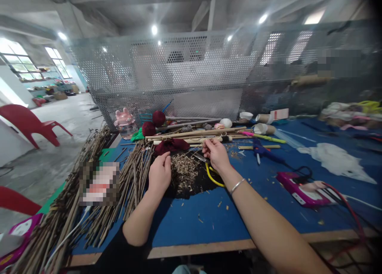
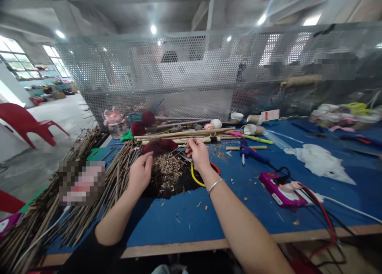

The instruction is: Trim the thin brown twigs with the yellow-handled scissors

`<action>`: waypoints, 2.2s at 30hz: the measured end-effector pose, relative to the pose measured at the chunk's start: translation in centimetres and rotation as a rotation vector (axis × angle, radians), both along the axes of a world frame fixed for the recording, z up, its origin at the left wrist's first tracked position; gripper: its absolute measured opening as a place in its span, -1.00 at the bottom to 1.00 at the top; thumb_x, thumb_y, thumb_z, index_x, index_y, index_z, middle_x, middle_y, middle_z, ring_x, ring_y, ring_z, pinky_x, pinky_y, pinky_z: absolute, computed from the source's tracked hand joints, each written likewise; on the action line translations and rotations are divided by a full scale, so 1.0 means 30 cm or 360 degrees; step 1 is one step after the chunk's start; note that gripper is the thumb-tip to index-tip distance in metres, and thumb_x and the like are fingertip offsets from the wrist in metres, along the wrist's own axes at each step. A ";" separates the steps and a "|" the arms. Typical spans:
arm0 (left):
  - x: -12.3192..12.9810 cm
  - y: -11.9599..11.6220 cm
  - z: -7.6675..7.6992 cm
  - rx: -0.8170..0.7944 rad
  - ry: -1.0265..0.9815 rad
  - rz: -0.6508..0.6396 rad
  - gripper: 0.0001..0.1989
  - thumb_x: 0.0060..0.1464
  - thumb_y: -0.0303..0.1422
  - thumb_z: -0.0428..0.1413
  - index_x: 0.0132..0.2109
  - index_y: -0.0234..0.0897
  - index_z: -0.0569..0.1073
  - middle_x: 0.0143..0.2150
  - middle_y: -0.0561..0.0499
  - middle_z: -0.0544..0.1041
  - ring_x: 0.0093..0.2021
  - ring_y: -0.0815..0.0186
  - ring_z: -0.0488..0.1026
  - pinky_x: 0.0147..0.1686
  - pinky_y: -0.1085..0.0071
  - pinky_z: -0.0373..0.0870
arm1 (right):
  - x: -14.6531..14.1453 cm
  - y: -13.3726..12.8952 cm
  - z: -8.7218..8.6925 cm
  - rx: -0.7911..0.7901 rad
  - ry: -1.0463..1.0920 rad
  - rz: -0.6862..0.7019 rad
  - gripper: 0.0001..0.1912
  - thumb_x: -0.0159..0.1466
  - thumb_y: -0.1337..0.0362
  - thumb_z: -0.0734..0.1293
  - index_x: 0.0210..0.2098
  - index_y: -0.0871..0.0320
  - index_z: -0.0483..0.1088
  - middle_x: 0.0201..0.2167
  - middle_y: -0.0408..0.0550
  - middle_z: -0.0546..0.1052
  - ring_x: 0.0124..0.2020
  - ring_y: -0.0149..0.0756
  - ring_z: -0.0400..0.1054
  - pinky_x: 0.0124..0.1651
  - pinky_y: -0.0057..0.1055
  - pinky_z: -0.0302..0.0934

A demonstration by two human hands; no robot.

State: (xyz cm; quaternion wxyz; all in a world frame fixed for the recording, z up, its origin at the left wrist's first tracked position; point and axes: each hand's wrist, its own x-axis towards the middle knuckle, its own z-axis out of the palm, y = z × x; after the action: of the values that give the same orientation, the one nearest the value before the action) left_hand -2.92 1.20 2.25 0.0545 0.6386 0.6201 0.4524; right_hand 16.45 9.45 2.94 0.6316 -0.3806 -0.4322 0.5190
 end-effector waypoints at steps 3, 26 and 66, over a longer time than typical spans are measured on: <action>0.014 -0.004 -0.003 0.0076 0.0143 -0.0095 -0.71 0.12 -0.29 -0.02 -0.10 -0.32 0.48 -0.17 -0.11 0.52 -0.12 0.22 0.41 -0.06 0.30 0.30 | -0.019 -0.012 -0.005 -0.0004 -0.0020 0.0076 -0.62 -0.07 0.01 0.43 -0.49 0.17 0.29 -0.58 -0.25 0.37 -0.68 -0.59 0.21 -0.75 -0.68 0.05; 0.016 0.000 -0.029 -0.0151 -0.0006 -0.0194 -0.72 0.13 -0.27 -0.04 -0.22 -0.23 0.55 -0.19 -0.05 0.57 -0.15 0.23 0.48 -0.07 0.30 0.34 | 0.074 0.025 0.012 -0.0079 0.0136 0.0125 -0.66 -0.07 0.09 0.45 -0.52 0.17 0.27 -0.66 -0.26 0.37 -0.68 -0.56 0.22 -0.69 -0.65 0.10; 0.105 -0.045 -0.015 -0.1025 -0.1525 -0.0644 -0.74 -0.18 -0.28 0.19 -0.34 -0.36 0.37 -0.53 0.08 0.42 -0.63 0.55 0.26 -0.60 0.59 0.26 | 0.232 -0.079 0.003 -0.0220 -0.2303 0.0125 -0.45 -0.04 0.17 0.37 -0.03 0.11 0.32 -0.24 -0.01 0.51 -0.30 -0.20 0.39 -0.28 -0.40 0.22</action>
State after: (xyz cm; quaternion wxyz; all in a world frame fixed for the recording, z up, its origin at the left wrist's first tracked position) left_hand 0.21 -0.14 1.79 0.6024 0.4206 0.4987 0.4599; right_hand 23.40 7.09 3.03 0.1430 -0.6519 -0.7212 0.1857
